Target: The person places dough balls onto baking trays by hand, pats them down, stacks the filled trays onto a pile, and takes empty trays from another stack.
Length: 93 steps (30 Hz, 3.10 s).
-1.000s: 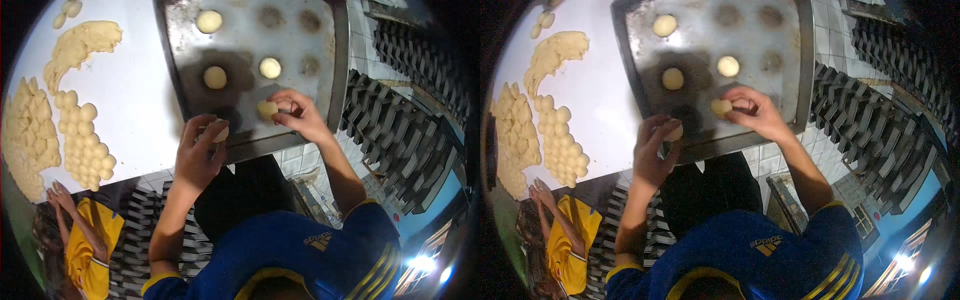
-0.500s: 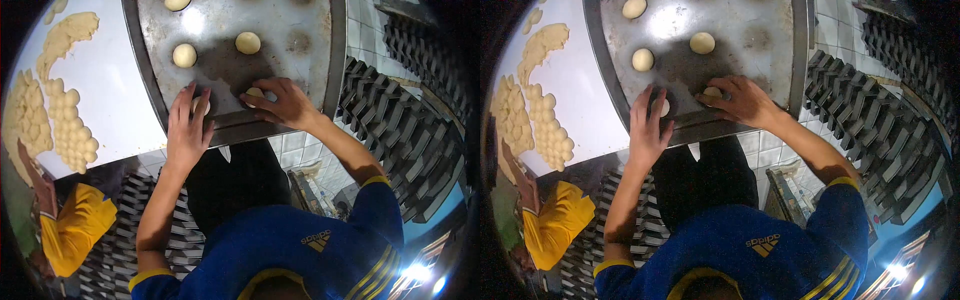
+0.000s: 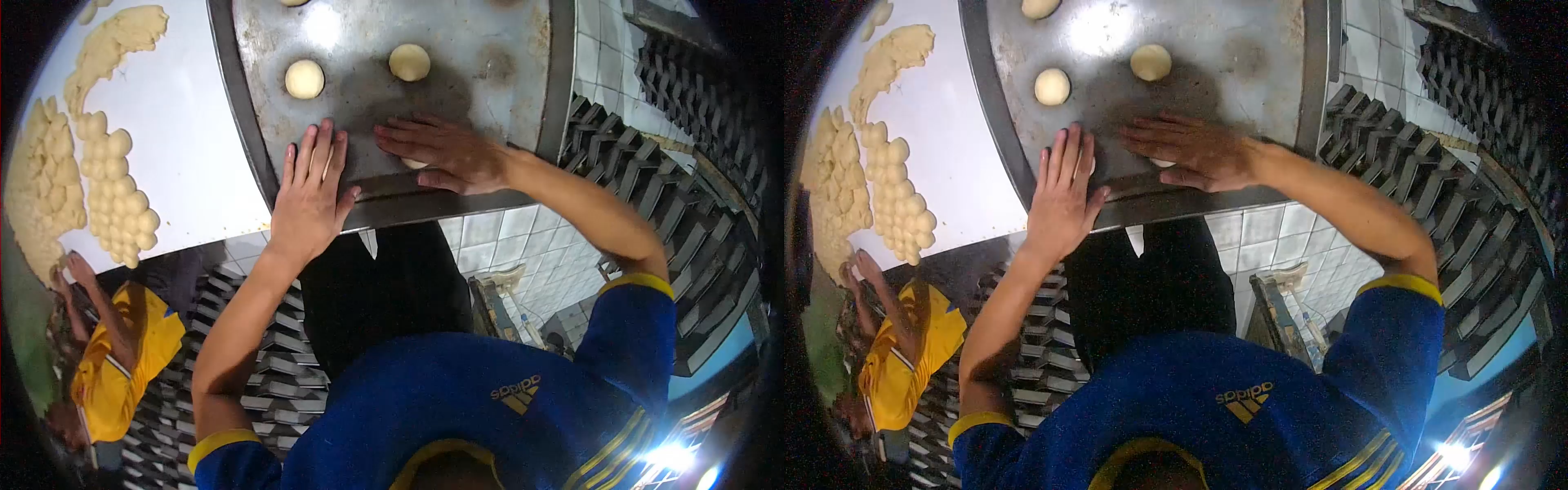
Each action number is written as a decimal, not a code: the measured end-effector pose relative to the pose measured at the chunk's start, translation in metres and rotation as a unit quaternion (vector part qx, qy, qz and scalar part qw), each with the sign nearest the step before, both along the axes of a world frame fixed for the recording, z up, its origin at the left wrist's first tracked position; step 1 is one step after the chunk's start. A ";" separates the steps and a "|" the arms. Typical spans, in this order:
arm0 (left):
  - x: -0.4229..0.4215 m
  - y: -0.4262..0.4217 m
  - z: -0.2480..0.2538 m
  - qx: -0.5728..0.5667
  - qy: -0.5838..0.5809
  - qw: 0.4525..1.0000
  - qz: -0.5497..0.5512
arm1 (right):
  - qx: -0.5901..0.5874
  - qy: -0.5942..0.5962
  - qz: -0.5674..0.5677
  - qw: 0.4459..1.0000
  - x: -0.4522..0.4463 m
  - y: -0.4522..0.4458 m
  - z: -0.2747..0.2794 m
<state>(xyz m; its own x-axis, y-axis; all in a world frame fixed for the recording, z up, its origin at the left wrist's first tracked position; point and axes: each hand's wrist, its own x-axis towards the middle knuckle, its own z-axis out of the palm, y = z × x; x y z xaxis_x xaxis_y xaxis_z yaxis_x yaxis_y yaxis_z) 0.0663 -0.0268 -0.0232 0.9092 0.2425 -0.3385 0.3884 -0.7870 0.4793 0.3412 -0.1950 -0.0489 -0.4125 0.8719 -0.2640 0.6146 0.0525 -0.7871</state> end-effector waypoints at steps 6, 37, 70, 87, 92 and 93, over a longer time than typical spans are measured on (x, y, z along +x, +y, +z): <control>-0.015 -0.001 0.018 -0.064 -0.026 0.998 -0.006 | 0.033 0.022 -0.057 0.998 0.005 -0.011 0.015; 0.100 0.539 -0.024 0.135 -0.299 0.910 0.253 | 0.141 -0.174 -0.352 0.909 0.023 0.544 0.017; 0.371 0.122 0.018 -0.075 -0.206 0.912 -0.346 | 0.014 -0.111 -0.687 0.717 0.032 -0.026 0.070; 0.293 0.142 0.043 -0.057 -0.162 0.983 -0.061 | 0.215 -0.046 -0.631 0.744 0.116 0.039 0.021; 0.284 0.123 0.003 -0.053 -0.151 0.986 0.036 | 0.233 -0.135 -0.553 0.789 0.153 0.060 -0.006; 0.284 0.120 -0.009 -0.057 -0.151 0.986 0.043 | 0.238 -0.178 -0.529 0.795 0.156 0.062 -0.013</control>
<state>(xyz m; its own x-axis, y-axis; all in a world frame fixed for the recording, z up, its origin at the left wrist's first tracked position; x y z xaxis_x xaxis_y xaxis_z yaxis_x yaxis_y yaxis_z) 0.3500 0.0936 -0.0320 0.9504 0.2994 -0.0847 0.2772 -0.6910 0.6676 0.4975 -0.1327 -0.0615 0.6447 0.7171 0.2647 0.6928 -0.4019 -0.5987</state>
